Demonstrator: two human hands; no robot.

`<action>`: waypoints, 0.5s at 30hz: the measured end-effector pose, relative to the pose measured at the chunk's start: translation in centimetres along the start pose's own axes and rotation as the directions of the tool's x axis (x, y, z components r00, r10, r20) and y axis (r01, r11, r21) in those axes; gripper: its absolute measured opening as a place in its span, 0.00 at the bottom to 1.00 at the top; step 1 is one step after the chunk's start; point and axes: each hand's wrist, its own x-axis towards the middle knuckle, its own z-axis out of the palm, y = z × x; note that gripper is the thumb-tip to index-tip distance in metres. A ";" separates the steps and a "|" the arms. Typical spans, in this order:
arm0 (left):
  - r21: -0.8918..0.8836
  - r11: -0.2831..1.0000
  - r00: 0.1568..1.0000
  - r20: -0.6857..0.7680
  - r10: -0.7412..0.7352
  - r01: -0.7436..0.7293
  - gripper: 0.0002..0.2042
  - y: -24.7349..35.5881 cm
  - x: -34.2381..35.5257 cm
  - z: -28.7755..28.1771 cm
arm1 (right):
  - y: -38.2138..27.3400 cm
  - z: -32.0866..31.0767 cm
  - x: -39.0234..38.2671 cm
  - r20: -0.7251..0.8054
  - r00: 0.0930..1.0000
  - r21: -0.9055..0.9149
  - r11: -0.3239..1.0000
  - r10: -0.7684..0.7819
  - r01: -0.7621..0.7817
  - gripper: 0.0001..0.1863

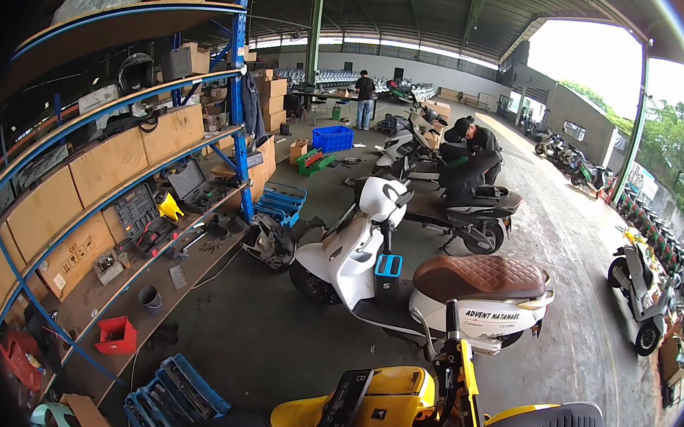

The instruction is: The person selects several metal rods from a blue toolbox and a tray of small parts, then uses a screwdriver and their hands to disassemble and adjust components on the front handlebars and steering assembly of a yellow scooter.

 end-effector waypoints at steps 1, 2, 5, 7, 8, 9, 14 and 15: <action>-0.011 1.000 1.000 -0.008 0.005 -0.005 0.08 0.2 -0.4 -0.2 | 2.3 -1.5 1.1 0.004 0.953 -0.130 0.945 -0.301 0.299 0.12; -0.030 1.000 1.000 -0.022 0.001 -0.002 0.08 0.2 -0.8 -0.8 | 0.6 -2.2 0.9 0.002 0.983 -0.095 0.979 -0.182 0.181 0.12; -0.110 0.994 0.996 -0.084 -0.016 0.007 0.07 -0.1 -3.4 -2.4 | -1.2 -6.7 1.9 0.031 0.990 -0.169 0.976 -0.136 0.140 0.15; -0.171 0.985 0.991 -0.129 -0.027 0.005 0.06 -0.2 -5.6 -3.7 | -1.1 -10.4 3.4 -0.020 0.971 -0.330 0.918 -0.239 0.219 0.17; -0.196 0.981 0.986 -0.163 -0.036 0.004 0.06 -0.2 -6.9 -4.6 | -2.8 -10.5 3.2 -0.081 0.971 -0.342 0.921 -0.226 0.186 0.18; -0.220 0.976 0.981 -0.190 -0.039 -0.004 0.07 -0.3 -8.1 -5.3 | -4.2 -10.2 3.3 -0.140 0.967 -0.352 0.924 -0.212 0.152 0.19; -0.256 0.967 0.889 -0.444 -0.110 -0.008 0.08 1.7 -12.1 -6.9 | 6.8 -20.2 10.7 -0.133 0.943 -0.750 0.653 -0.305 0.106 0.19; -0.276 0.960 0.874 -0.477 -0.096 -0.046 0.08 1.9 -12.4 -7.1 | 8.7 -20.5 11.4 -0.098 0.937 -0.837 0.537 -0.336 0.105 0.18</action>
